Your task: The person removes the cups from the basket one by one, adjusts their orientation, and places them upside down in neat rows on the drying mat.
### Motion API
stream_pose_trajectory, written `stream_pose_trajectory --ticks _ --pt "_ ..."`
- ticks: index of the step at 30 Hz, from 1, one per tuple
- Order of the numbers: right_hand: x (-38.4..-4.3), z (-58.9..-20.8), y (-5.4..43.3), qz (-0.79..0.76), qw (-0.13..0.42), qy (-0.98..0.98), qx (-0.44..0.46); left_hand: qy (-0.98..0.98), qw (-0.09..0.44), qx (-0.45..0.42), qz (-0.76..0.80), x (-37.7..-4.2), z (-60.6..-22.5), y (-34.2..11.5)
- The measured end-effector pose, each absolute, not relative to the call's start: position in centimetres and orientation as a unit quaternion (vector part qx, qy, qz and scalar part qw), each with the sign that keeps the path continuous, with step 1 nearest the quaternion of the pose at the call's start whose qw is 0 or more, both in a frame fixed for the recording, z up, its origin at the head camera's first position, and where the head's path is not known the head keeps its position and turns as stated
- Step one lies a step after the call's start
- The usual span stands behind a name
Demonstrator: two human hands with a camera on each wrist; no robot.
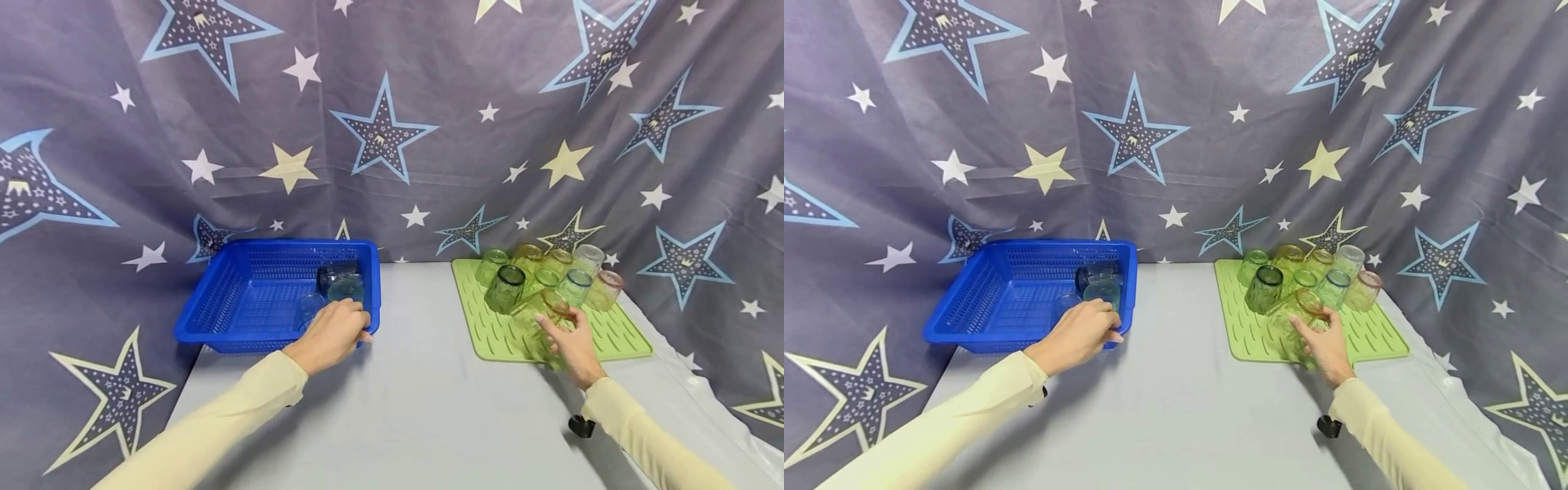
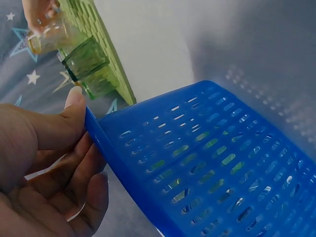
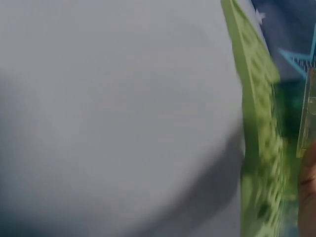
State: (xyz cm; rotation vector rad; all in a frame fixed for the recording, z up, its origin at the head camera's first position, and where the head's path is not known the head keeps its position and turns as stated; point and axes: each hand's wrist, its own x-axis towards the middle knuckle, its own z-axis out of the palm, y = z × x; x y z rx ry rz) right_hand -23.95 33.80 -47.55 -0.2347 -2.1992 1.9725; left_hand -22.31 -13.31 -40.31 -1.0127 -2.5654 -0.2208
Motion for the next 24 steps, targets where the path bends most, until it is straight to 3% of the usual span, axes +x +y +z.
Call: stream_pose_trajectory --ticks 8,17,24 --pt "-24.2 -47.9 38.3 0.639 0.126 -0.751 -0.114 -0.913 0.188 -0.355 -0.077 -22.3 -40.5 -13.3" --pt "-24.5 -47.6 43.1 0.510 0.166 -0.822 -0.192 -0.915 0.175 -0.353 -0.081 -22.3 -40.4 -13.4" --pt "-24.5 -47.0 46.2 0.449 0.155 -0.843 -0.252 -0.916 0.176 -0.352 -0.083 -22.3 -40.1 -13.4"
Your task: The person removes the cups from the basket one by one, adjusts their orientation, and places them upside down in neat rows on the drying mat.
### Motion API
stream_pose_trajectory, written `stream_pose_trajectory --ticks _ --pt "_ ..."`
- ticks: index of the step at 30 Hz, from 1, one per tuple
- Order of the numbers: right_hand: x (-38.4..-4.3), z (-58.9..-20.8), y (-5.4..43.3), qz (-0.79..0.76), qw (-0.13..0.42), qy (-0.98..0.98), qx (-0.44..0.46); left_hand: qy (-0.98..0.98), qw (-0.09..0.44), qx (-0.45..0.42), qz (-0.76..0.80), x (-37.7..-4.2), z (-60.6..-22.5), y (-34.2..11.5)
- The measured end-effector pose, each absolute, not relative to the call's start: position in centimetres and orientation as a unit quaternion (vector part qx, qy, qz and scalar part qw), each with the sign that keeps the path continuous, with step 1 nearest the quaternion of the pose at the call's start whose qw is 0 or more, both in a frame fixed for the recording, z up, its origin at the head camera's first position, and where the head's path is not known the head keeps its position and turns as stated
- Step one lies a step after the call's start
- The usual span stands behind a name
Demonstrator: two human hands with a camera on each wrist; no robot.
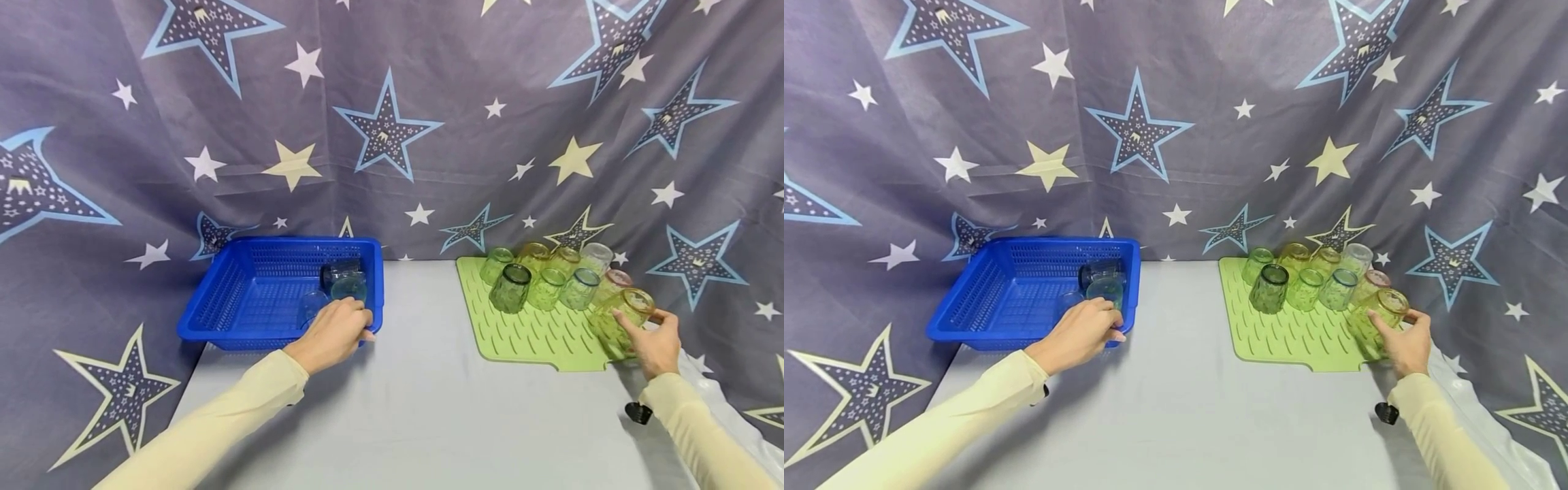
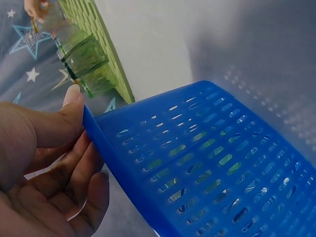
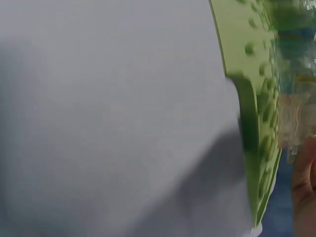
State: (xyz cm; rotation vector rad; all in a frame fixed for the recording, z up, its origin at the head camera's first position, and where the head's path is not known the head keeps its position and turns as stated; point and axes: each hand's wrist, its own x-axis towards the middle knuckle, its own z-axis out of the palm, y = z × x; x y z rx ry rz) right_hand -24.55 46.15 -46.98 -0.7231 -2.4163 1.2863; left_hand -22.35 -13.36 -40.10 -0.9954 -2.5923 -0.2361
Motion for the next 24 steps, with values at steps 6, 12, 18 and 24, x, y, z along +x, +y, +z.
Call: stream_pose_trajectory --ticks 6,12,18,24 --pt "-24.6 -46.9 47.4 0.441 0.155 -0.839 -0.277 -0.915 0.177 -0.353 -0.080 -22.4 -40.1 -13.2" --pt "-24.8 -46.7 48.0 0.436 0.141 -0.843 -0.282 -0.915 0.176 -0.354 -0.081 -22.4 -40.0 -13.1" --pt "-25.1 -46.4 48.4 0.431 0.106 -0.852 -0.278 -0.915 0.177 -0.353 -0.084 -22.4 -39.9 -13.2" --pt "-25.3 -46.5 48.5 0.467 0.082 -0.839 -0.267 -0.917 0.173 -0.350 -0.080 -22.5 -40.0 -13.4"
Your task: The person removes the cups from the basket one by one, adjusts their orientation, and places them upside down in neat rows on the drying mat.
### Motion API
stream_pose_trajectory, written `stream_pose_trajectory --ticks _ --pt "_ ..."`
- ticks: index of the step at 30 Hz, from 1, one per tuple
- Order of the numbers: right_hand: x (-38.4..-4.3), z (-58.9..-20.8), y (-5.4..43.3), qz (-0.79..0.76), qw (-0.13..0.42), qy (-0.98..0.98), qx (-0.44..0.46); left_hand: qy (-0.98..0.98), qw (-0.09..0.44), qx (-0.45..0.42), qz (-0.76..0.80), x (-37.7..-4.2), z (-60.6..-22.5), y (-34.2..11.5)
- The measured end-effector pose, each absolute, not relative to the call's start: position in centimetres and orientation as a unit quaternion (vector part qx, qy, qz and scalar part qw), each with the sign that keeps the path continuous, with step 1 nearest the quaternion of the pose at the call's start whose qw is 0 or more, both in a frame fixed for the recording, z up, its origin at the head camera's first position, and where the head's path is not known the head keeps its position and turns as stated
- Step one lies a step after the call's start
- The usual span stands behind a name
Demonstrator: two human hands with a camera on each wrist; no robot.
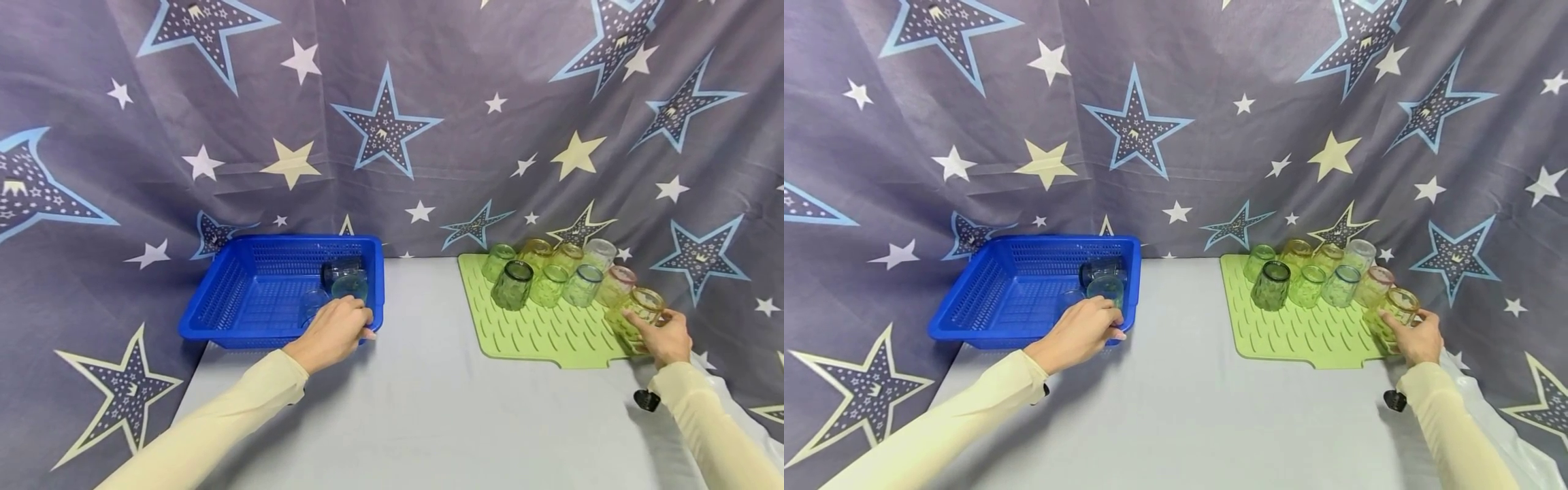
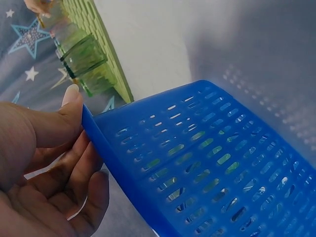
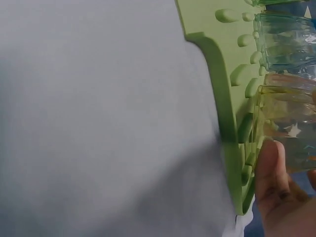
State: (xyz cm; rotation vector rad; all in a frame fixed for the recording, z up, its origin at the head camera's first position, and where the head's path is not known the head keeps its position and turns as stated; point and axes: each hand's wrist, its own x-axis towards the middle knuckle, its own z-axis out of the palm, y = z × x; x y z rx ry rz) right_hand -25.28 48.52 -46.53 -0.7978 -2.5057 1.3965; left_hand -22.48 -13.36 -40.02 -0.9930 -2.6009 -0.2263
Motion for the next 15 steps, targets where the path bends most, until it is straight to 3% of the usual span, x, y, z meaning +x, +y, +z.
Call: stream_pose_trajectory --ticks 15 --pt "-24.9 -45.9 45.5 0.424 0.182 -0.829 -0.316 -0.917 0.166 -0.352 -0.092 -22.5 -40.1 -13.5"
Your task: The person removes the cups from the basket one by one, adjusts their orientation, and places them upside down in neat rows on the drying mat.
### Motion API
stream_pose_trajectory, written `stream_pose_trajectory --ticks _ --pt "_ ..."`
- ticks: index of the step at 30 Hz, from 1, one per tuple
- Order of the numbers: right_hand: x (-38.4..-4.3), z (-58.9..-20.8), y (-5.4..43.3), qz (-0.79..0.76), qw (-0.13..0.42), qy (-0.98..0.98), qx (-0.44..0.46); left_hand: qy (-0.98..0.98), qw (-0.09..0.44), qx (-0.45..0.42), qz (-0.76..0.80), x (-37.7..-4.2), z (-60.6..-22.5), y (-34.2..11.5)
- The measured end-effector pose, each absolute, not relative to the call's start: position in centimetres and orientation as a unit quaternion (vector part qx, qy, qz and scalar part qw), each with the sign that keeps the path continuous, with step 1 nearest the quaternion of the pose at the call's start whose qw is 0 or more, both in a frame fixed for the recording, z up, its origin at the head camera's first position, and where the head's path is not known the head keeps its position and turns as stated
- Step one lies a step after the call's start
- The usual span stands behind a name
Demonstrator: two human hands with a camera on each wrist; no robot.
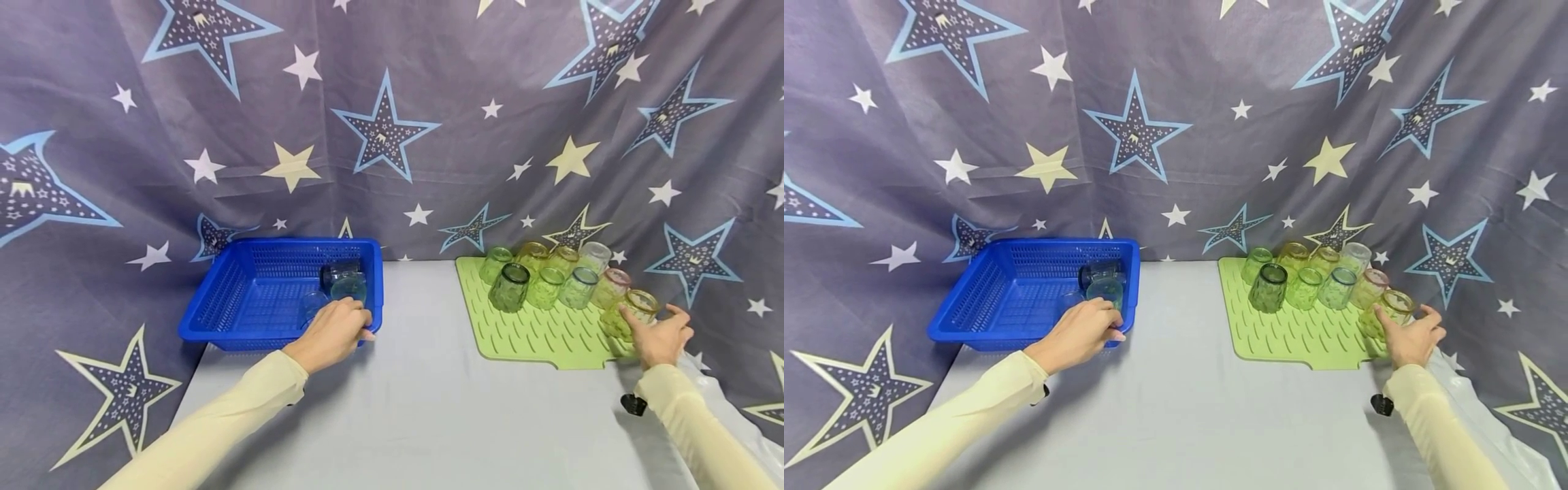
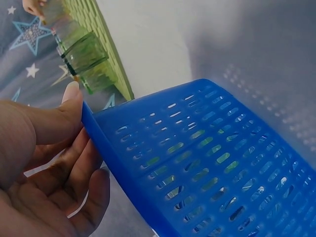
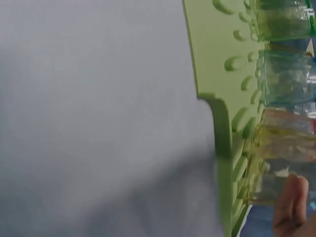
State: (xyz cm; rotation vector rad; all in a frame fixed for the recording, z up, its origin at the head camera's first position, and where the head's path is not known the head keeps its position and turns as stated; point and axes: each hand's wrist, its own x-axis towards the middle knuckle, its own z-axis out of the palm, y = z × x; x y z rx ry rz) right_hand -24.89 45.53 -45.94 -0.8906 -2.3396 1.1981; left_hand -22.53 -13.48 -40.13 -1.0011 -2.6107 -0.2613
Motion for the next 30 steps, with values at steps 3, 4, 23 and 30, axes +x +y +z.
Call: stream_pose_trajectory --ticks 3,4,23,30 --pt "-25.1 -45.8 44.8 0.430 0.217 -0.814 -0.325 -0.919 0.155 -0.348 -0.105 -22.5 -40.0 -13.6" --pt "-25.2 -45.8 44.5 0.432 0.229 -0.808 -0.328 -0.919 0.151 -0.347 -0.110 -22.5 -40.0 -13.7" --pt "-26.1 -45.0 38.5 0.480 0.251 -0.794 -0.276 -0.922 0.095 -0.340 -0.160 -22.7 -39.9 -14.7" --pt "-26.2 -44.4 35.6 0.503 0.240 -0.794 -0.245 -0.921 0.104 -0.336 -0.168 -22.4 -40.0 -15.0"
